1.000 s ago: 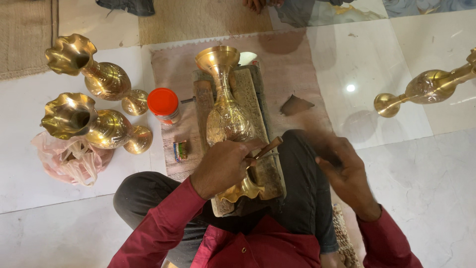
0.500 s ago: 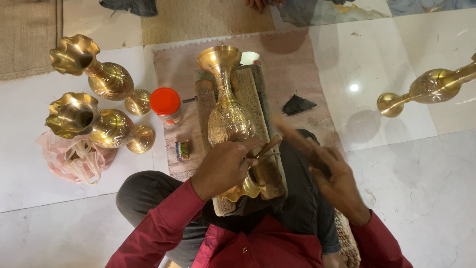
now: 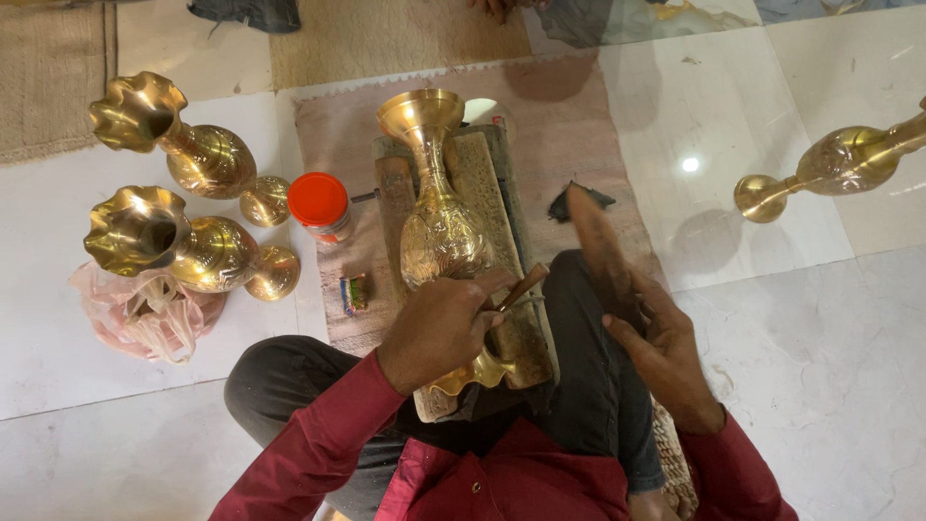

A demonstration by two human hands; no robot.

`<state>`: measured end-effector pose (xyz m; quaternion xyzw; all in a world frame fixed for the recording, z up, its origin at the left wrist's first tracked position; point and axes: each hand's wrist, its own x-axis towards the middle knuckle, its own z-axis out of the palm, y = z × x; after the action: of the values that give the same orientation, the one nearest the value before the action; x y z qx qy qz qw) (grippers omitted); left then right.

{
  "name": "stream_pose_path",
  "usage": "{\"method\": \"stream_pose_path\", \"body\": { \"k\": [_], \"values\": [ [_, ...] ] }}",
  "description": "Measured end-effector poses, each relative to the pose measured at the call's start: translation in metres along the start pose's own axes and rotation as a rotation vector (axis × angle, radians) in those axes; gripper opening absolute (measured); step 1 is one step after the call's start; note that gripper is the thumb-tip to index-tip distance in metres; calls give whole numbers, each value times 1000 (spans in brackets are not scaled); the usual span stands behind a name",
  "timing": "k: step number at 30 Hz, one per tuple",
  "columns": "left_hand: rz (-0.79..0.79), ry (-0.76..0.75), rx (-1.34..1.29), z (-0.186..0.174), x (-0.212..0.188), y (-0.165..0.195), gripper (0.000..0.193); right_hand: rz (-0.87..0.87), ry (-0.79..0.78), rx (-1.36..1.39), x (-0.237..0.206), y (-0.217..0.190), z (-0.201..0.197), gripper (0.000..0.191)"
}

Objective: The person sits on the floor with a brass vase clamped in a wooden holder and engraves decorative patterns into its surface, holding a chisel against the metal and striking it with a wooden mallet. The person repositions the chisel around the vase body and base to continue the pattern.

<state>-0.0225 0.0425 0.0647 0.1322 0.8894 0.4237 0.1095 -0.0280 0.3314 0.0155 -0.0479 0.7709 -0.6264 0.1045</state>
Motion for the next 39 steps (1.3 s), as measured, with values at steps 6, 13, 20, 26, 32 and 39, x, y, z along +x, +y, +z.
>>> {"method": "stream_pose_path", "body": {
  "k": [6,13,20,26,32,39],
  "values": [
    [-16,-29,32,1,5,0,40,-170,20,-324,-4,9,-17,62],
    [29,-35,98,3,9,-2,47,-24,48,-282,-9,0,-12,67],
    [-31,-24,8,3,3,-2,43,-98,-9,-605,-13,-7,-8,69],
    [-51,232,-495,5,-15,-33,45,26,-93,-383,-2,-15,2,68],
    [-82,333,-536,33,-32,-50,38,-257,-170,-650,23,-50,12,64],
    [41,516,-387,48,-39,-41,43,-362,-242,-1003,49,-76,18,63]
  ]
}}
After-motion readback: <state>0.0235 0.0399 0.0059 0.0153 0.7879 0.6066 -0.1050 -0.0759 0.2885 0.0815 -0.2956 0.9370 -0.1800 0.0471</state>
